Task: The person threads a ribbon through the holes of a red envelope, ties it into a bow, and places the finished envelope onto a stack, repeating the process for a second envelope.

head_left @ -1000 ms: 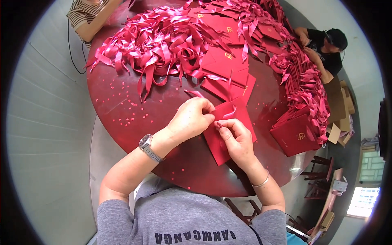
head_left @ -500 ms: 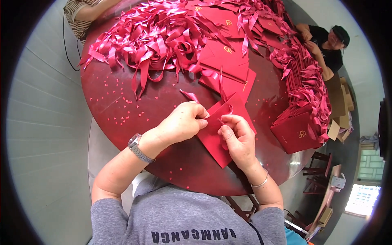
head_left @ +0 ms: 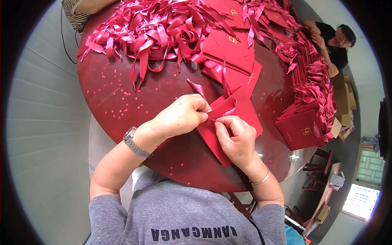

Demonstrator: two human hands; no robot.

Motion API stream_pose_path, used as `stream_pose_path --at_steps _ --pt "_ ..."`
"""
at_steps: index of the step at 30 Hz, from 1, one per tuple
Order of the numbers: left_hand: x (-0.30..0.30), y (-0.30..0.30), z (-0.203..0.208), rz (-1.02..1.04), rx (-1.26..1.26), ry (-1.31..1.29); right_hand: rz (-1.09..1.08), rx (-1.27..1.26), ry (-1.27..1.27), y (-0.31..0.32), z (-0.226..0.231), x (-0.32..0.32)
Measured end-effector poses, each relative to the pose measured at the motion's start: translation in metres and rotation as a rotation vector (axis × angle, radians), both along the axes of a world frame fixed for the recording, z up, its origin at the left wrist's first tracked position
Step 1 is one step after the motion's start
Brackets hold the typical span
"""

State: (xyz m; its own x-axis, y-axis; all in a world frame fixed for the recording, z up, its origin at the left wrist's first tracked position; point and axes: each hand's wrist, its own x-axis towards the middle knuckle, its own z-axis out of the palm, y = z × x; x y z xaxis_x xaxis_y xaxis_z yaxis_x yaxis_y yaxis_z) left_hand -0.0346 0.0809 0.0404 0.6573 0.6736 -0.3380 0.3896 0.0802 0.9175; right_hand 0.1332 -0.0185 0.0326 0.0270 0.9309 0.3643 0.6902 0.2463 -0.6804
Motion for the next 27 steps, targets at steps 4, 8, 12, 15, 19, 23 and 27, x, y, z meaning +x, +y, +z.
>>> stream_pose_path --at_steps 4,8,12,15,19,23,27 --pt "-0.002 0.0 -0.004 0.029 -0.037 -0.023 0.017 0.021 -0.062 0.001 0.001 0.0" --pt "-0.001 0.0 -0.003 0.045 -0.064 -0.027 -0.003 0.016 -0.02 0.001 0.0 -0.002" --pt "0.0 0.0 -0.003 0.052 -0.098 -0.022 -0.016 0.028 -0.029 0.002 -0.002 -0.002" --pt "-0.001 0.0 -0.004 0.047 -0.069 -0.023 -0.027 0.016 -0.037 0.002 -0.002 -0.004" --pt "-0.002 0.0 -0.009 0.046 -0.097 -0.06 -0.031 0.02 -0.118 0.002 -0.003 -0.005" --pt "-0.006 0.003 -0.011 0.008 -0.147 -0.081 -0.056 -0.007 -0.233 0.004 -0.001 -0.011" --pt "-0.008 0.002 -0.014 -0.008 -0.078 -0.137 -0.098 -0.041 -0.504 0.006 0.0 -0.019"
